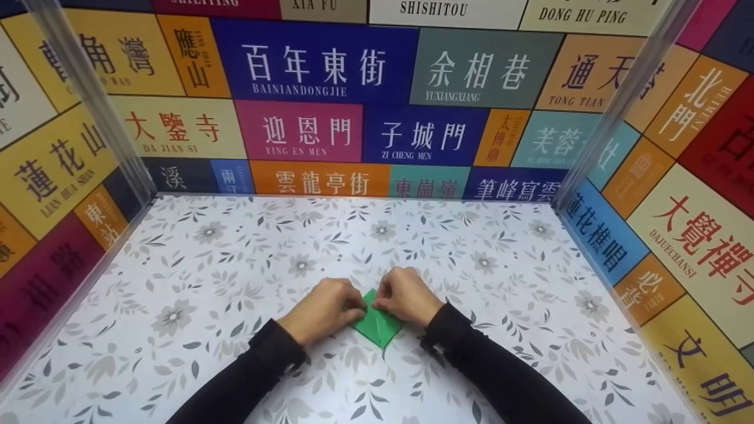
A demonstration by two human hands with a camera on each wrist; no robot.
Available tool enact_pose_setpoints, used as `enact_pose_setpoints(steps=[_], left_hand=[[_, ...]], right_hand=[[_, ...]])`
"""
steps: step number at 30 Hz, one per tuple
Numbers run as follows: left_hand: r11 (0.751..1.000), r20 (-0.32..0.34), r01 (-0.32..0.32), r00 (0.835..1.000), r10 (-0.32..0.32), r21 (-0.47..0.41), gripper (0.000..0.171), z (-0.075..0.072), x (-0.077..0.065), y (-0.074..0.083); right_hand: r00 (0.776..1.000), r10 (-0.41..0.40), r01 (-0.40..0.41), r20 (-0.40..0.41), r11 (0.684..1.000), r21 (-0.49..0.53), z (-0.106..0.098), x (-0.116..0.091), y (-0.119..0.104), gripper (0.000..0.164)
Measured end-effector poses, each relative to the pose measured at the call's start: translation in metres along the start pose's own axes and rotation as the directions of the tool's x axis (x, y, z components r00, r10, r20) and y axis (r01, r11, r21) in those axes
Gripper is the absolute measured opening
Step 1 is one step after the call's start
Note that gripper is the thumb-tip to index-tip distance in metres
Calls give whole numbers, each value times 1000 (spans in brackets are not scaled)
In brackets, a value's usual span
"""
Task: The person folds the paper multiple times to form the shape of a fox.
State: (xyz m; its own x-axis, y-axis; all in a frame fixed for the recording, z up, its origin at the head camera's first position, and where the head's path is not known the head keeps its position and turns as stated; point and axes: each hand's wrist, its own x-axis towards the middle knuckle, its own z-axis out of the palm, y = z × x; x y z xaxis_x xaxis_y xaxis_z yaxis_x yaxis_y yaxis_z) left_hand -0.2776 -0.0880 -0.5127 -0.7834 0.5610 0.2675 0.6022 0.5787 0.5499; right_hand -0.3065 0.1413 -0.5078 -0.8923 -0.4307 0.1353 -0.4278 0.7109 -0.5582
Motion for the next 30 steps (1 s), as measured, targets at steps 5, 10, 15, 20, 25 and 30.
enact_pose_setpoints(steps=[5, 10, 15, 20, 25, 30], left_hand=[[995, -26, 102, 994, -102, 6, 7, 2, 13, -8], [990, -24, 140, 990, -140, 9, 5, 1, 26, -13], [985, -1, 171, 985, -171, -9, 6, -3, 36, -14], [969, 30, 247, 969, -247, -21, 9, -3, 48, -16], [956, 28, 291, 957, -290, -36, 10, -3, 57, -19], [949, 28, 311, 950, -310, -58, 10, -3, 63, -20]], right_hand=[[998, -41, 41, -40, 999, -20, 1, -3, -1, 17], [998, -33, 32, -56, 999, -22, 3, -5, -3, 16], [997, -31, 29, -70, 999, -22, 3, -5, -4, 15], [996, -41, 39, -81, 999, -30, 3, -5, -4, 17], [996, -45, 43, -80, 999, -29, 3, -6, -3, 18], [996, -41, 39, -73, 999, -28, 3, -7, -4, 18]])
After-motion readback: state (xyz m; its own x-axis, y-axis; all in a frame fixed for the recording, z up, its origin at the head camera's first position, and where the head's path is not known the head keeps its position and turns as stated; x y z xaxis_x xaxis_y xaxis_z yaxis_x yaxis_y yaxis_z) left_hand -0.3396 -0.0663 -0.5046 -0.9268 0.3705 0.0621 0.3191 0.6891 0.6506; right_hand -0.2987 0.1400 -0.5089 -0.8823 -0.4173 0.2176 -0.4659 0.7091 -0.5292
